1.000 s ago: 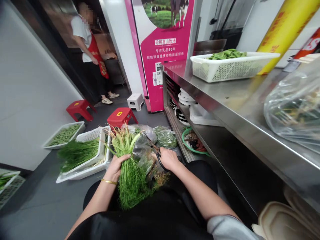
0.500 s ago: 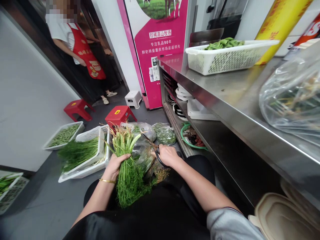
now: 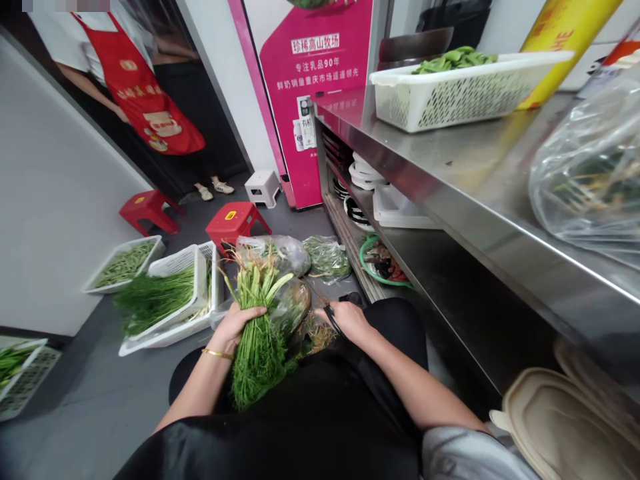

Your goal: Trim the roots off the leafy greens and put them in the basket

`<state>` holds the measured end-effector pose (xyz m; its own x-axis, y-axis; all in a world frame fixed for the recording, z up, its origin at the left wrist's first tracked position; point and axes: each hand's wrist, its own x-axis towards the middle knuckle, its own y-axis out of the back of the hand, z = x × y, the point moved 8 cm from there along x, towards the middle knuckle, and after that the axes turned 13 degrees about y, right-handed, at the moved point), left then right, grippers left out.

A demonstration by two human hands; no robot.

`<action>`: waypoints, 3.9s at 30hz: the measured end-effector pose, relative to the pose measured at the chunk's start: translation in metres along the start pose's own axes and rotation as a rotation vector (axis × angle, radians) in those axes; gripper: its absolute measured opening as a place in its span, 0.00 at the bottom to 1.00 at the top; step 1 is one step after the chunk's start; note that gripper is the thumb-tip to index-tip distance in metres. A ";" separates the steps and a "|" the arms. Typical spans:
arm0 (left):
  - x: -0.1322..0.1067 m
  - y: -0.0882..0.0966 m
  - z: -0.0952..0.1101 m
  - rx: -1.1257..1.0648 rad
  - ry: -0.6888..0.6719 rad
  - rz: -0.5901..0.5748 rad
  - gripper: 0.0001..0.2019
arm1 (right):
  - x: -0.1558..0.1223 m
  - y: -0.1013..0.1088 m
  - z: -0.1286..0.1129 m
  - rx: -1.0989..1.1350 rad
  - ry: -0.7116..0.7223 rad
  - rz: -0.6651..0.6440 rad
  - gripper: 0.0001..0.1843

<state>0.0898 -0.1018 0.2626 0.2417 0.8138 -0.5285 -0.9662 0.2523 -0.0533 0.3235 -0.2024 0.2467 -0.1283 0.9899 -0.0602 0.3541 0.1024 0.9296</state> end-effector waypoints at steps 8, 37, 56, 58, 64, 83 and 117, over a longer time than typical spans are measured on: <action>0.008 -0.018 -0.011 0.100 0.034 -0.009 0.15 | -0.009 0.016 -0.039 0.002 0.144 -0.074 0.32; -0.005 -0.040 -0.022 -0.113 0.233 -0.163 0.14 | -0.019 0.018 -0.018 0.087 0.035 -0.010 0.29; -0.011 -0.048 -0.028 -0.169 0.161 -0.312 0.19 | 0.046 0.015 -0.104 0.158 0.316 0.057 0.11; -0.008 -0.040 -0.029 -0.181 0.134 -0.245 0.18 | 0.042 0.017 -0.110 0.158 0.359 0.010 0.13; -0.007 -0.024 -0.022 -0.234 0.065 -0.108 0.14 | 0.005 0.029 -0.101 0.181 0.422 -0.045 0.15; -0.023 -0.033 0.000 -0.010 0.010 -0.088 0.07 | -0.013 0.061 -0.045 -0.079 0.159 -0.114 0.28; -0.036 -0.050 -0.012 -0.098 0.210 -0.360 0.12 | -0.015 0.039 -0.040 0.140 0.199 -0.017 0.18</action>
<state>0.1286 -0.1501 0.2737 0.5517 0.5557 -0.6219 -0.8297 0.4418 -0.3413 0.3023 -0.2177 0.2980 -0.3108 0.9504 0.0105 0.4733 0.1452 0.8689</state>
